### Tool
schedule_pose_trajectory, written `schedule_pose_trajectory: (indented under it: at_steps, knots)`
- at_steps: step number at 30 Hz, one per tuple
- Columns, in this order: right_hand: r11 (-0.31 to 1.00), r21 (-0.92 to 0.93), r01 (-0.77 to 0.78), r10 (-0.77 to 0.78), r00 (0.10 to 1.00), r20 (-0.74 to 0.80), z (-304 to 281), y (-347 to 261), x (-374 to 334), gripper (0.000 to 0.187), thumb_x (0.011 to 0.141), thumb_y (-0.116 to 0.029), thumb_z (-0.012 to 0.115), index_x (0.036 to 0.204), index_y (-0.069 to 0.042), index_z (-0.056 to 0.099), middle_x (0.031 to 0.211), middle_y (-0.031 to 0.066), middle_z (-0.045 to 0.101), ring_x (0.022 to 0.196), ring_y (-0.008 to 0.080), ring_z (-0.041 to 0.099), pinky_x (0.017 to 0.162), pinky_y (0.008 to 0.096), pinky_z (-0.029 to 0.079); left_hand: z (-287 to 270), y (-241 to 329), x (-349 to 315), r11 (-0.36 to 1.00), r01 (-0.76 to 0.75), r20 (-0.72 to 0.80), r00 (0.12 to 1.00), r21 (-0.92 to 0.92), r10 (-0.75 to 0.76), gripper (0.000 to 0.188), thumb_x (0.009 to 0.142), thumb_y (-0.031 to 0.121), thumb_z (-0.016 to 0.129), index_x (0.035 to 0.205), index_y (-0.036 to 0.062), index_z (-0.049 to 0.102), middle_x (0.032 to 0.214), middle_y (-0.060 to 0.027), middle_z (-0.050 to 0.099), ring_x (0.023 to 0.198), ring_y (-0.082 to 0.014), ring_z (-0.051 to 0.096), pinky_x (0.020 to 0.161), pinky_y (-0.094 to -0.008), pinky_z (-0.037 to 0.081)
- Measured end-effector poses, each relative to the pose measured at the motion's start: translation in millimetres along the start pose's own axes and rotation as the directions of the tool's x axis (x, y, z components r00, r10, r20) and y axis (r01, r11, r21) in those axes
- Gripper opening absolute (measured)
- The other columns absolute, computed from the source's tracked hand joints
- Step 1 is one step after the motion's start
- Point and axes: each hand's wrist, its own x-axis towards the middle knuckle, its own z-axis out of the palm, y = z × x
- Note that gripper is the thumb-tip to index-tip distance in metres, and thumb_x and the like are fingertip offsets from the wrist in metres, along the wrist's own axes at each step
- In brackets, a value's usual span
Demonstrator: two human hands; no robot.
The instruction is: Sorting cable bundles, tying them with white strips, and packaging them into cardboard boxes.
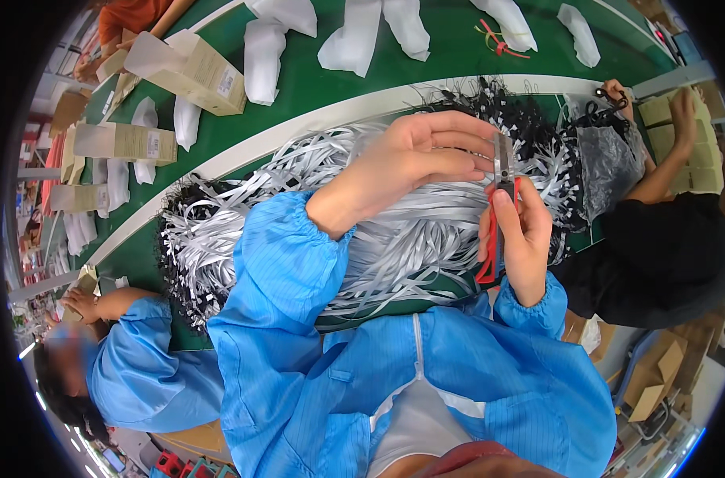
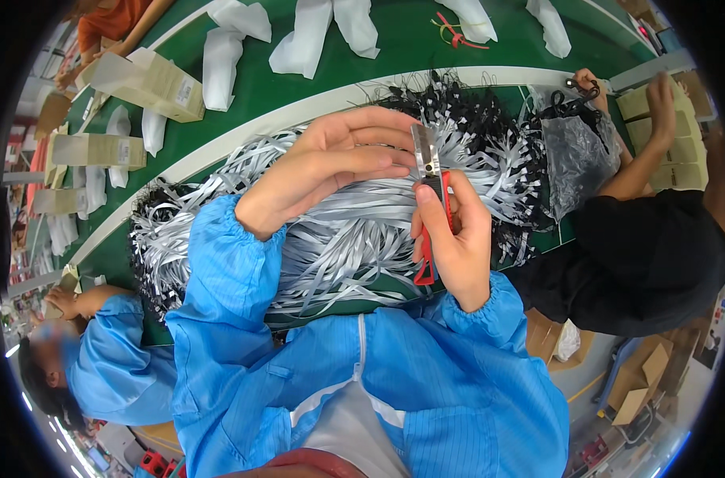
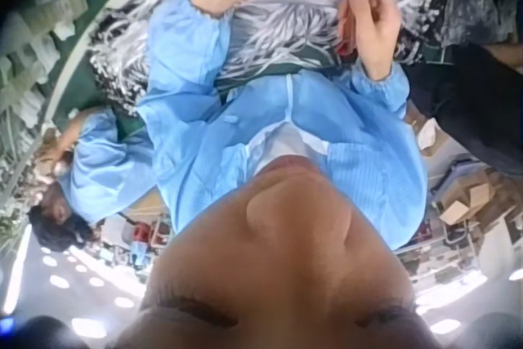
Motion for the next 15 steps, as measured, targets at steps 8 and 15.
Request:
schedule_pose_trajectory:
  at_steps: [8,15]
  knots:
    - [0.992,0.007,0.124,-0.124,0.992,-0.020,3.3,-10.7,3.5,0.028,0.102,-0.009,0.060,0.124,-0.003,0.045,0.074,0.0058,0.061,0.047,0.0103,0.055,0.042,0.0239,0.042,-36.7,-51.7,23.3,0.624,-0.242,-0.022,0.923,0.743,0.384,0.053,0.094,0.016,0.067,0.142,0.0017,0.050,0.127,-0.0169,0.064,0.121,-0.0312,0.062,0.105,-0.0395,0.049]
    - [0.561,-0.526,0.639,-0.716,0.694,0.079,9.8,-118.1,45.5,0.041,0.091,0.005,0.069,0.126,-0.003,0.050,0.107,0.0094,0.061,0.079,0.0124,0.059,0.064,0.0225,0.048,-48.6,-81.1,25.2,0.168,-0.282,0.148,0.823,0.945,0.549,0.052,0.095,0.021,0.065,0.141,0.0017,0.049,0.135,-0.0218,0.054,0.122,-0.0408,0.054,0.104,-0.0443,0.046]
